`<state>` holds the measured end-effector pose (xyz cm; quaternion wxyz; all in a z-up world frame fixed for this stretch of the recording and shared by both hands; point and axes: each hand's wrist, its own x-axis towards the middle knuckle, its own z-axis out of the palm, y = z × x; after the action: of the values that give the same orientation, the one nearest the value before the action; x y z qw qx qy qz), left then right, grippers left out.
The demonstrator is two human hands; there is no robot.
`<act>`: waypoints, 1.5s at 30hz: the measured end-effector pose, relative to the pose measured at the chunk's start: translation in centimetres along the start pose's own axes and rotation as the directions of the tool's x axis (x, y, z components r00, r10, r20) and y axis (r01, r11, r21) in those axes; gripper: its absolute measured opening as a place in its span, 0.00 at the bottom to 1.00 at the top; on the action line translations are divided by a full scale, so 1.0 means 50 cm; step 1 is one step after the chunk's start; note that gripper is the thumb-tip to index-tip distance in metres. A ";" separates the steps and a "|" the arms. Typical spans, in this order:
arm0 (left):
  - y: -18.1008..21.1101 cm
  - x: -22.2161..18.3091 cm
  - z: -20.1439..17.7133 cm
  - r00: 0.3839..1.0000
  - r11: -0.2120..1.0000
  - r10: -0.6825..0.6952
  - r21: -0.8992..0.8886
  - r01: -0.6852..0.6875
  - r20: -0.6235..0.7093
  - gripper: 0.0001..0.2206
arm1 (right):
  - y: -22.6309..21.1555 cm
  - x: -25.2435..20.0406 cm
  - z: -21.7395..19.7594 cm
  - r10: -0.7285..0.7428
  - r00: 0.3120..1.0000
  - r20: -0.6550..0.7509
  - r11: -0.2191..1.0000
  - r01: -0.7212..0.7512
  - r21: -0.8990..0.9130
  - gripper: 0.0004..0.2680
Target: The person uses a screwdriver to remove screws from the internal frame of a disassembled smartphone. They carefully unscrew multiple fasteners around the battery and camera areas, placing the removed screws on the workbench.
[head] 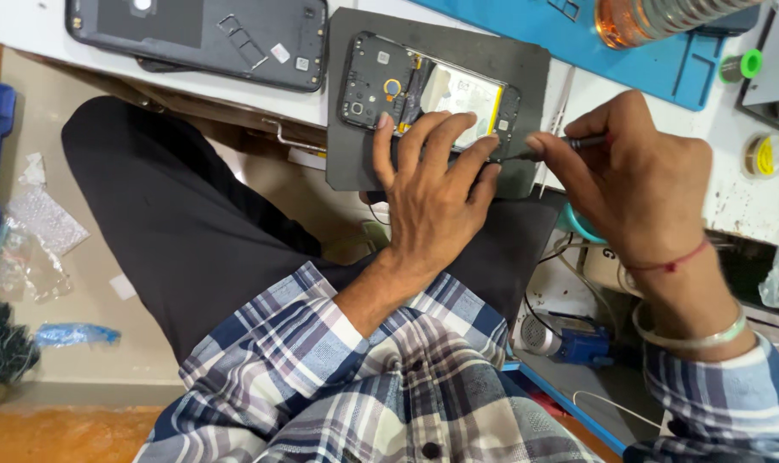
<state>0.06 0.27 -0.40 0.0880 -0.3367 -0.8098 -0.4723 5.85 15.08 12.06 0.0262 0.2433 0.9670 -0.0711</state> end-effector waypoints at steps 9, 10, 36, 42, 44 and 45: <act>-0.001 -0.002 0.002 1.000 1.000 0.002 -0.001 -0.002 -0.005 0.13 | 0.023 0.028 0.013 -0.290 0.934 -0.209 0.957 0.287 -0.044 0.14; -0.002 -0.002 0.001 1.000 1.000 -0.007 0.003 0.007 -0.007 0.13 | 0.028 0.025 0.008 -0.358 0.919 -0.165 0.917 0.380 0.124 0.13; 0.005 0.004 0.002 1.000 0.997 -0.002 0.074 0.001 0.013 0.12 | 0.036 -0.001 0.010 -0.468 0.858 -0.211 0.769 0.513 0.381 0.09; 0.004 0.005 0.000 0.999 0.996 0.005 0.085 -0.009 0.047 0.14 | 0.023 -0.003 0.042 -0.321 0.940 -0.116 0.943 0.329 0.051 0.12; 0.003 0.003 0.000 0.999 0.996 0.010 0.091 -0.014 0.046 0.14 | 0.031 -0.004 0.029 -0.384 0.921 -0.071 0.903 0.390 0.179 0.12; 0.003 0.003 0.000 0.999 0.995 0.016 0.095 -0.020 0.041 0.13 | 0.033 -0.004 0.025 -0.418 0.907 -0.051 0.876 0.417 0.242 0.13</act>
<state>0.05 0.38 -0.24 0.0917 -0.3488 -0.8300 -0.4254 6.81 16.24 10.62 -0.0188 0.0302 0.9800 -0.1956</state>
